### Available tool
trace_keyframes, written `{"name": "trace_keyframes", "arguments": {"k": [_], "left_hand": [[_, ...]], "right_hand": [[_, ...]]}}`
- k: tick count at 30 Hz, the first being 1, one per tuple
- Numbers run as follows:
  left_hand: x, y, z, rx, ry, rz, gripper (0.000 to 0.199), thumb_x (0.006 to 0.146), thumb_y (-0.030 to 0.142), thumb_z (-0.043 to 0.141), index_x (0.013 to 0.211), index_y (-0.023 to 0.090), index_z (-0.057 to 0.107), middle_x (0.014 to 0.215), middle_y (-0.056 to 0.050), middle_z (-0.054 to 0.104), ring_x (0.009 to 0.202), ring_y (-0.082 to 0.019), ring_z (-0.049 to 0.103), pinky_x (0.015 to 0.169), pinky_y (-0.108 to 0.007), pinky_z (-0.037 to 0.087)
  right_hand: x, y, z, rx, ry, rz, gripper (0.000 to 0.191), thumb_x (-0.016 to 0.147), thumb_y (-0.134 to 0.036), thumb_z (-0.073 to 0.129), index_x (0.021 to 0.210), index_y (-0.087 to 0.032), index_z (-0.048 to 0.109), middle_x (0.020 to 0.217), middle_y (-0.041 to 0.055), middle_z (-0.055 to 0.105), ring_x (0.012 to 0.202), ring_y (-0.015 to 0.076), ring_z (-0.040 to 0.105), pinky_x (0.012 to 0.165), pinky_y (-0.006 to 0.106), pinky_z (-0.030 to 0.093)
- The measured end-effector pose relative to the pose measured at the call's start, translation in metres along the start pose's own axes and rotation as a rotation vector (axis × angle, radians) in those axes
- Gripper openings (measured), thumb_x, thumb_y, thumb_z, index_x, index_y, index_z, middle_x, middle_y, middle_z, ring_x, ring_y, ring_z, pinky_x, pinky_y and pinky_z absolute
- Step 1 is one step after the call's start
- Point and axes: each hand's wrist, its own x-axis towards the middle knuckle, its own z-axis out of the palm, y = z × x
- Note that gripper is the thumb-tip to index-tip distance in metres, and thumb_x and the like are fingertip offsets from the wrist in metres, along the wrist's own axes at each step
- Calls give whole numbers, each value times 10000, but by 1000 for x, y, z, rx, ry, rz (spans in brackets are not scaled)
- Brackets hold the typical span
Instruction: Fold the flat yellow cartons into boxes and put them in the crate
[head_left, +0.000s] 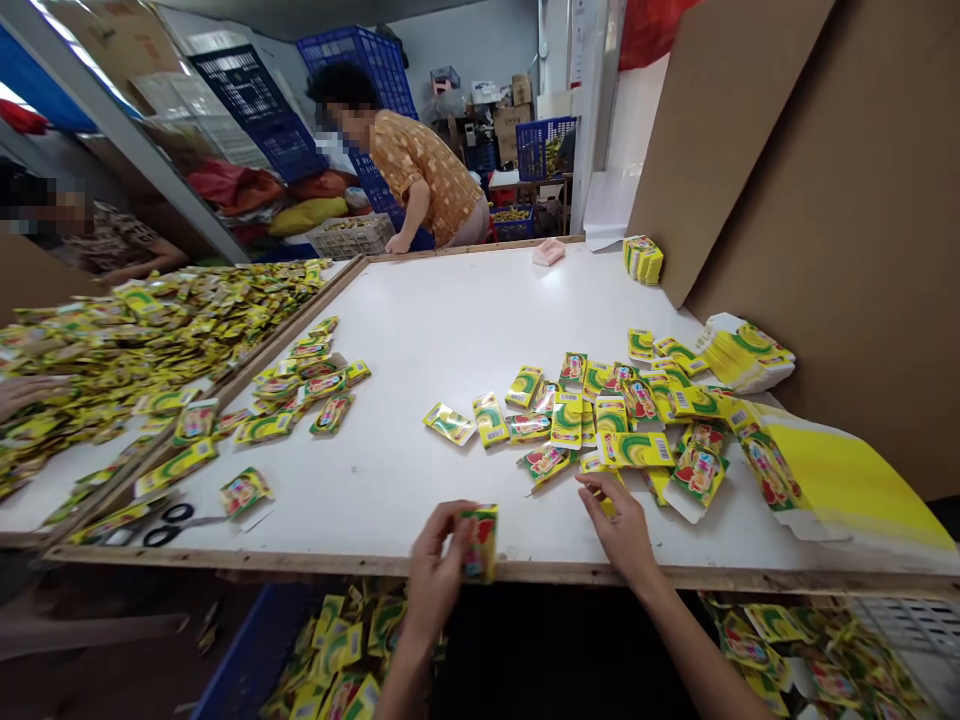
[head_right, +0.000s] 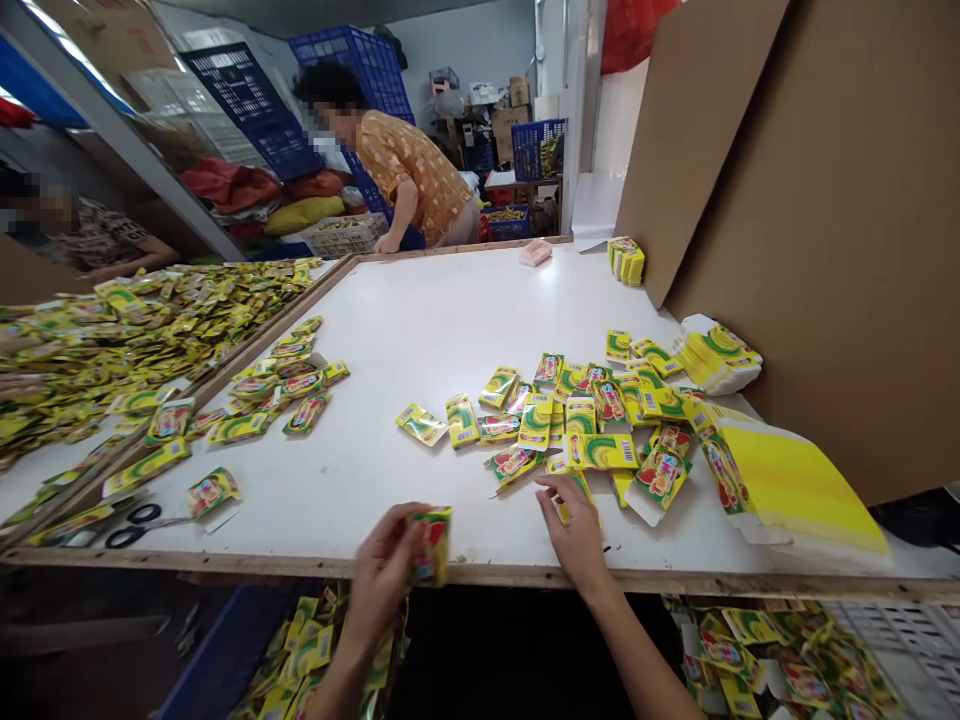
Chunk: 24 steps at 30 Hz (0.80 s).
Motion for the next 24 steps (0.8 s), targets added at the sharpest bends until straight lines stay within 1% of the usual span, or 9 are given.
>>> {"name": "trace_keyframes", "arguments": {"k": [3,5,8,12,14,16,19,22,24], "left_hand": [[-7,-8,-68,289,-50,-1,289,797,442,579,903,193,681,899,-57,702,856,-224,648,780,-309,514],[-11,-15,-100,453,2,52,299,755,464,608,898,215,692,957,-62,693,932,-249,640,856,-343,502],[-17,-21,-112,550,94,114,311,746,468,605,939,239,688,1046,-72,665,1028,-275,608,944,-407,462],[-16,-13,-67,426,-18,107,261,801,412,564,963,241,676,1023,-78,658,995,-264,608,912,-417,476],[-13,-7,-37,321,-135,73,249,825,386,546,980,237,670,984,-80,657,942,-251,615,829,-383,511],[-9,-4,-11,228,-232,36,245,835,370,541,999,234,661,978,-85,652,907,-242,614,737,-347,530],[-3,-6,21,104,-225,21,279,819,330,577,1076,227,611,1097,-100,616,959,-235,605,769,-351,527],[6,-11,47,-67,-133,17,405,792,293,624,1172,226,502,1232,-114,543,1061,-230,586,876,-377,501],[10,-13,60,-182,-156,7,458,788,279,634,1202,235,442,1239,-112,538,1054,-223,602,880,-376,503]], "right_hand": [[11,6,-16,-107,46,-55,207,914,-322,487,989,-217,649,1007,68,661,957,219,595,841,350,458],[20,7,-20,-196,34,-102,188,907,-281,487,981,-216,646,1016,69,661,1002,230,577,898,378,429],[34,3,-10,-335,-92,-176,227,878,-169,471,1013,-225,645,1078,66,649,1057,238,544,941,406,393],[51,-6,25,-517,-365,-275,551,725,51,457,1183,-229,584,1267,65,584,1111,259,508,923,396,387],[60,-11,40,-608,-439,-281,666,659,100,473,1244,-211,541,1290,94,572,1117,296,504,902,410,388],[67,-15,48,-666,-470,-273,662,644,101,507,1237,-192,540,1221,120,613,1099,325,515,896,433,383],[70,-23,51,-639,-443,-252,515,691,-39,627,1184,-171,556,1105,131,648,1053,335,535,903,458,378],[57,-27,52,-448,-289,-137,515,688,-295,728,1153,-174,541,1088,122,631,1026,323,543,891,453,399],[43,-26,53,-282,-199,-33,500,699,-377,714,1126,-190,533,1032,95,637,969,288,571,848,416,435]]}}
